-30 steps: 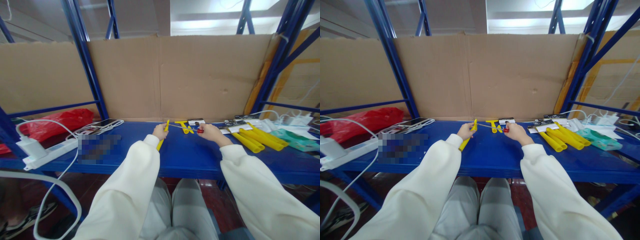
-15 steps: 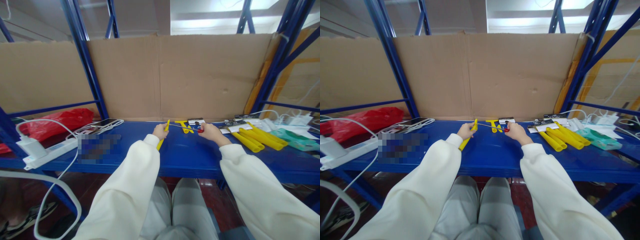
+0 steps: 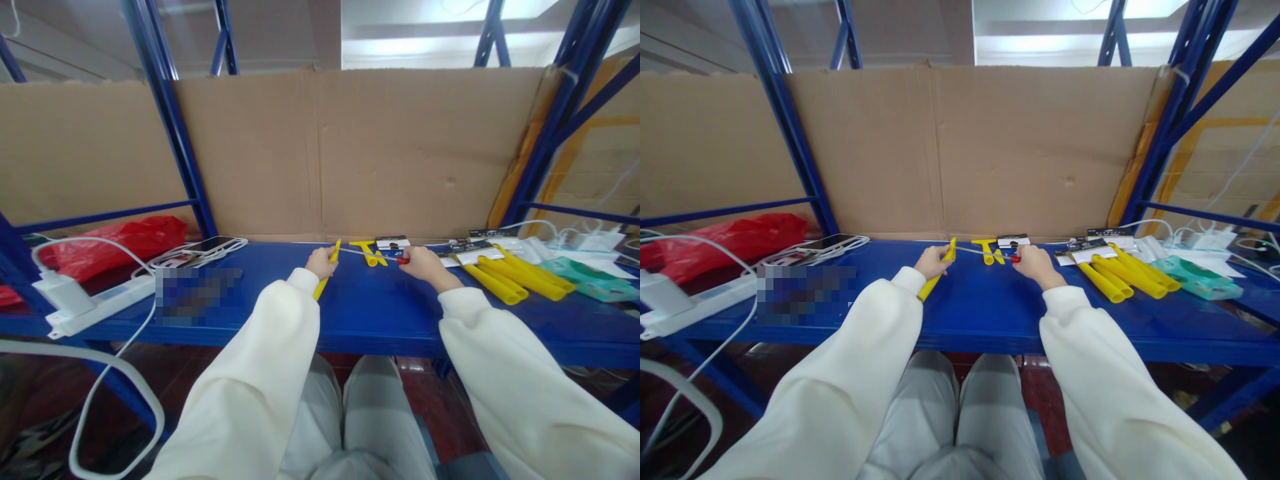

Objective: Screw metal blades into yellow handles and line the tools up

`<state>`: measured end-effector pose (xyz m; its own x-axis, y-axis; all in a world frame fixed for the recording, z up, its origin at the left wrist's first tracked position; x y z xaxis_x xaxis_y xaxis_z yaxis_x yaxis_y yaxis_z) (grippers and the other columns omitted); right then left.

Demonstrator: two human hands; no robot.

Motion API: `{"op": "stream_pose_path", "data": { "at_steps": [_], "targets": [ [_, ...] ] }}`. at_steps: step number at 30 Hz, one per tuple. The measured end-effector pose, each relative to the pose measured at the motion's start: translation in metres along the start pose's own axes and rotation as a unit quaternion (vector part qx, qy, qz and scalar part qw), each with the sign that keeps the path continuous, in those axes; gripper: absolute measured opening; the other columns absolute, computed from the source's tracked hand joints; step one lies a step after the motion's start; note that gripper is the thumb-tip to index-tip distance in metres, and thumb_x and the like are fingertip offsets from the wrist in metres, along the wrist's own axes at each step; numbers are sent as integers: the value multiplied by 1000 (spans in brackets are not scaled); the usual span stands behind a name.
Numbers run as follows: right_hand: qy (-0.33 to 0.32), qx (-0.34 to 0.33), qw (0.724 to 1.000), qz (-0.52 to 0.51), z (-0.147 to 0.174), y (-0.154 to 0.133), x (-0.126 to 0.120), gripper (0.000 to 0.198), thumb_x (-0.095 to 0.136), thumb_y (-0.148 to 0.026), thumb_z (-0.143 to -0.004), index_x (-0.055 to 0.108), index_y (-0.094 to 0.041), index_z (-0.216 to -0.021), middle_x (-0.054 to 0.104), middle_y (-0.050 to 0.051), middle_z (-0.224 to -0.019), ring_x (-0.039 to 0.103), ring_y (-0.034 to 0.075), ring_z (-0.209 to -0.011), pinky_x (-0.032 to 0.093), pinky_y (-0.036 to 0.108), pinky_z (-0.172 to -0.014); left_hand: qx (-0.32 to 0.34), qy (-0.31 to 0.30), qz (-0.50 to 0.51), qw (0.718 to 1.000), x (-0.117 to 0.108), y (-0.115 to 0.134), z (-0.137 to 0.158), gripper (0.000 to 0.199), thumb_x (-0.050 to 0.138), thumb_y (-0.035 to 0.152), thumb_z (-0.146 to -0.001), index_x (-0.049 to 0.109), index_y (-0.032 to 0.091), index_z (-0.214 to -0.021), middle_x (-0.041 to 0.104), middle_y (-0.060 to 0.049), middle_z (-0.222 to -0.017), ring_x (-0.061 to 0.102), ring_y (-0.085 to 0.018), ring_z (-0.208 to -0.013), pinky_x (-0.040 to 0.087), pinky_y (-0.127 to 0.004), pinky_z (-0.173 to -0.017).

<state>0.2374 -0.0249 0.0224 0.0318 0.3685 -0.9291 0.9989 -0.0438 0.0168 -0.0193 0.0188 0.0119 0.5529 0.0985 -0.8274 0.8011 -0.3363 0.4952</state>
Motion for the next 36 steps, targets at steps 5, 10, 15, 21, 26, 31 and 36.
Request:
{"op": "stream_pose_path", "data": {
  "at_steps": [5, 10, 15, 21, 26, 31, 36],
  "targets": [
    [-12, -17, 1000, 11, 1, -1, -1, 20, 56, -24, -82, 72, -20, -94, 77, 13, -94, 71, 28, -92, 44, 31, -74, -4, 2, -4, 1000, 1, -1, 0, 41, 62, 14, -89, 67, 18, -129, 76, -8, -115, 75, -15, -71, 59, -22, -76],
    [-24, -24, 999, -2, 0, 1, 0, 19, 56, -30, -82, 72, -23, -90, 78, 8, -94, 70, 28, -94, 44, 34, -81, -1, 3, 6, 1000, 1, 0, 0, 39, 61, 13, -89, 68, 18, -127, 75, -8, -116, 75, -15, -68, 59, -23, -75],
    [-5, -11, 1000, 0, -2, 1, 1, 15, 61, -29, -78, 70, -22, -89, 77, 9, -90, 70, 27, -88, 43, 30, -73, 0, 5, 10, 1000, 0, 0, 1, 39, 62, 11, -88, 69, 18, -126, 76, -8, -114, 75, -15, -67, 60, -24, -76],
    [-21, 1, 1000, -18, 0, 1, 1, 18, 59, -26, -81, 69, -21, -95, 77, 11, -94, 70, 27, -88, 42, 30, -70, 5, 2, 3, 1000, -1, 0, 1, 41, 62, 11, -88, 68, 18, -127, 76, -7, -113, 75, -15, -68, 60, -24, -79],
    [-47, -7, 999, -8, 1, -1, 0, 19, 55, -26, -83, 71, -22, -92, 77, 9, -97, 70, 28, -95, 43, 36, -83, 9, -1, 2, 1000, 0, -1, 0, 40, 61, 12, -88, 69, 17, -127, 76, -8, -112, 75, -16, -69, 60, -25, -78],
    [-52, 0, 999, -3, -1, 0, 1, 17, 61, -34, -83, 71, -22, -88, 77, 10, -97, 69, 28, -93, 43, 33, -76, 16, 4, 1, 1000, 0, 0, 1, 36, 61, 13, -88, 71, 18, -122, 76, -6, -112, 75, -14, -67, 60, -22, -78],
    [-50, 3, 999, -12, -4, 3, 4, 16, 64, -36, -81, 71, -23, -87, 77, 9, -97, 69, 27, -91, 42, 30, -71, 21, 4, 3, 1000, 0, 1, 2, 37, 61, 12, -88, 71, 17, -123, 77, -6, -112, 74, -14, -65, 59, -22, -78]
  ]
}}
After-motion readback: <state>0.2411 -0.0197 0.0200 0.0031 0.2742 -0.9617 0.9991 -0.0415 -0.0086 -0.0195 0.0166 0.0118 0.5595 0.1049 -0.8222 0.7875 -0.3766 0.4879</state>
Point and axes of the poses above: each hand's wrist, its own z-axis away from the middle knuckle, its own x-axis out of the palm, y = z × x, the point moved 2 cm from there along -z, towards the middle knuckle
